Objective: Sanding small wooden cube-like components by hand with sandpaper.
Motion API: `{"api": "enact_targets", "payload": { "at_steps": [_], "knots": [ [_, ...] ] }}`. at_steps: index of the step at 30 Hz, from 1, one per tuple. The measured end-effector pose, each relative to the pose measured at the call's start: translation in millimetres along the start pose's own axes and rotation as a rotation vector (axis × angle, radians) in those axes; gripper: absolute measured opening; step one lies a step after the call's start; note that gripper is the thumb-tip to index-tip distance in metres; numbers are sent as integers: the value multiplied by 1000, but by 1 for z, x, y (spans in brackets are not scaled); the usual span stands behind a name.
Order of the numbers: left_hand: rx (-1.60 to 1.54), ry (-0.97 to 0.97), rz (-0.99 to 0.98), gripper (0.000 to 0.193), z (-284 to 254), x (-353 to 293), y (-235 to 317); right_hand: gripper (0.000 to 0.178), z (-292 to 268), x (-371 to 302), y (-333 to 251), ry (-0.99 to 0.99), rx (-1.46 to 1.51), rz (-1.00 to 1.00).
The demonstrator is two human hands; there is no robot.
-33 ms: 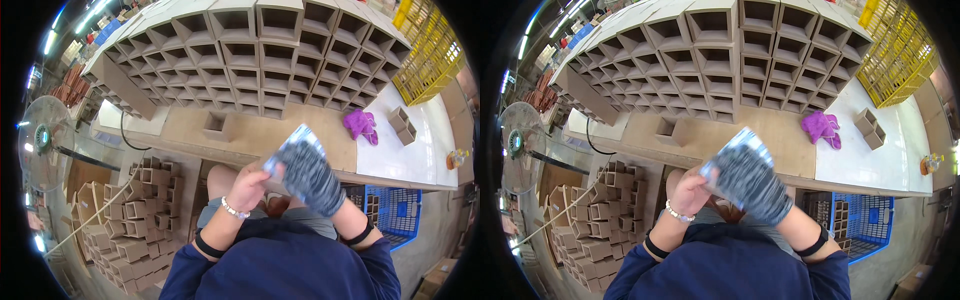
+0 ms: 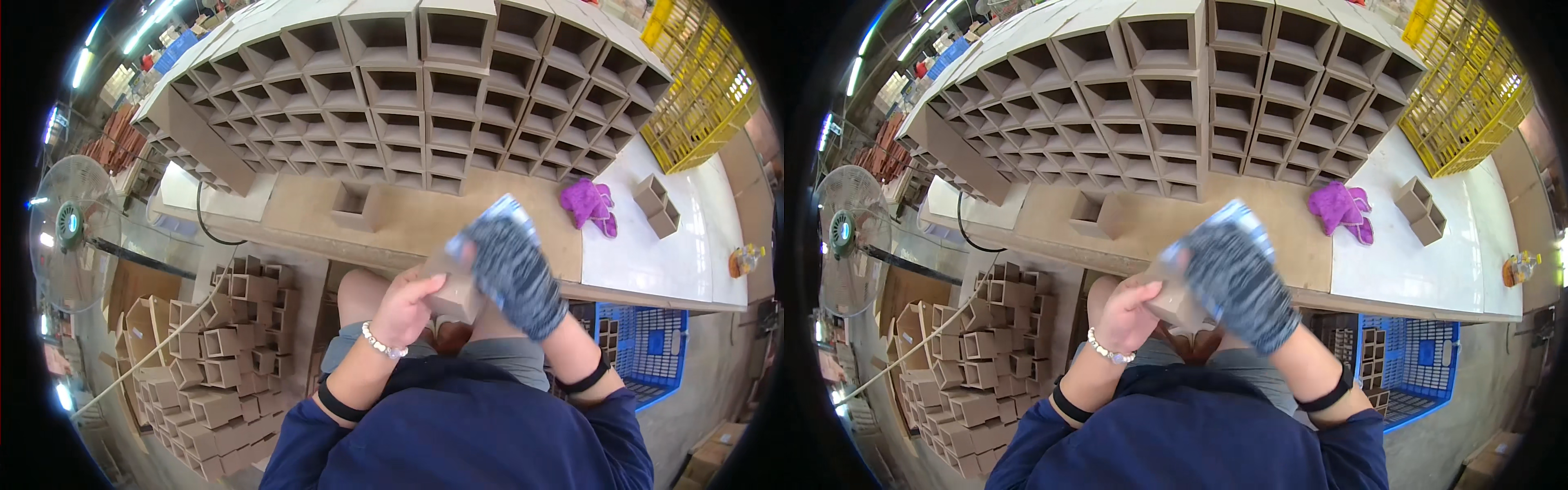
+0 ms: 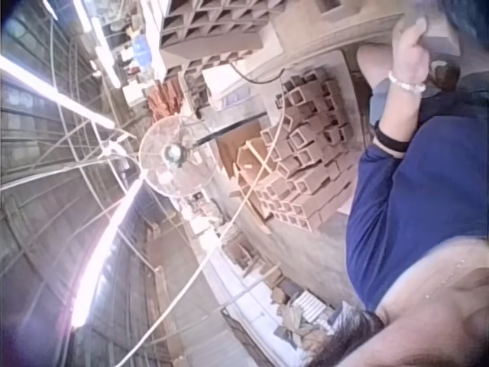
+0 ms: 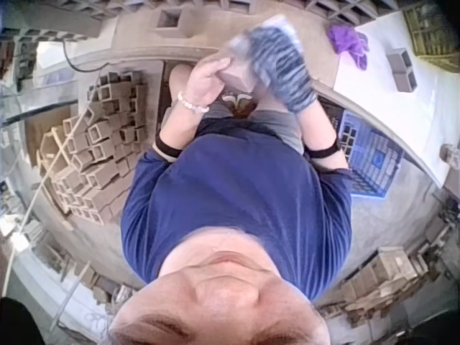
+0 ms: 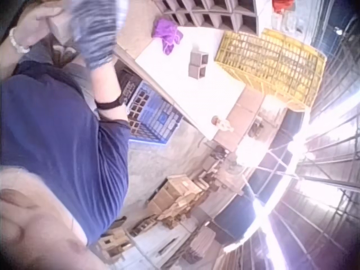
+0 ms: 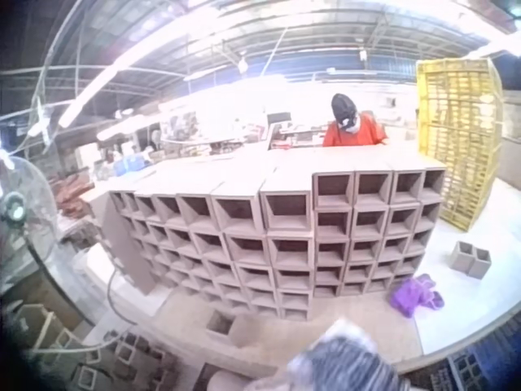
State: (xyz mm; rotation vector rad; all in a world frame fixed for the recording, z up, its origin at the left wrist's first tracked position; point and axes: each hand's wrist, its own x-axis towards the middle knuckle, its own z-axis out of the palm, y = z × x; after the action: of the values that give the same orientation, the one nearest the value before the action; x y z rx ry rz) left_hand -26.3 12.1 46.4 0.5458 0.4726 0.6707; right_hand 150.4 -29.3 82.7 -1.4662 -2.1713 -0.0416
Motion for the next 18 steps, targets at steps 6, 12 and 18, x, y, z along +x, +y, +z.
{"api": "enact_targets", "payload": {
  "at_steps": [6, 12, 18],
  "knots": [
    [46, 119, 76, 22, -6, 3, -8, 40, 0, -16, 2, 117, -35, -32],
    [96, -6, 129, 20, 1, -1, -1, 33, 7, -15, -5, 63, -73, -160],
    [245, 243, 248, 21, 6, -2, -7, 31, -13, -15, -11, 69, -77, -97]
  ]
}}
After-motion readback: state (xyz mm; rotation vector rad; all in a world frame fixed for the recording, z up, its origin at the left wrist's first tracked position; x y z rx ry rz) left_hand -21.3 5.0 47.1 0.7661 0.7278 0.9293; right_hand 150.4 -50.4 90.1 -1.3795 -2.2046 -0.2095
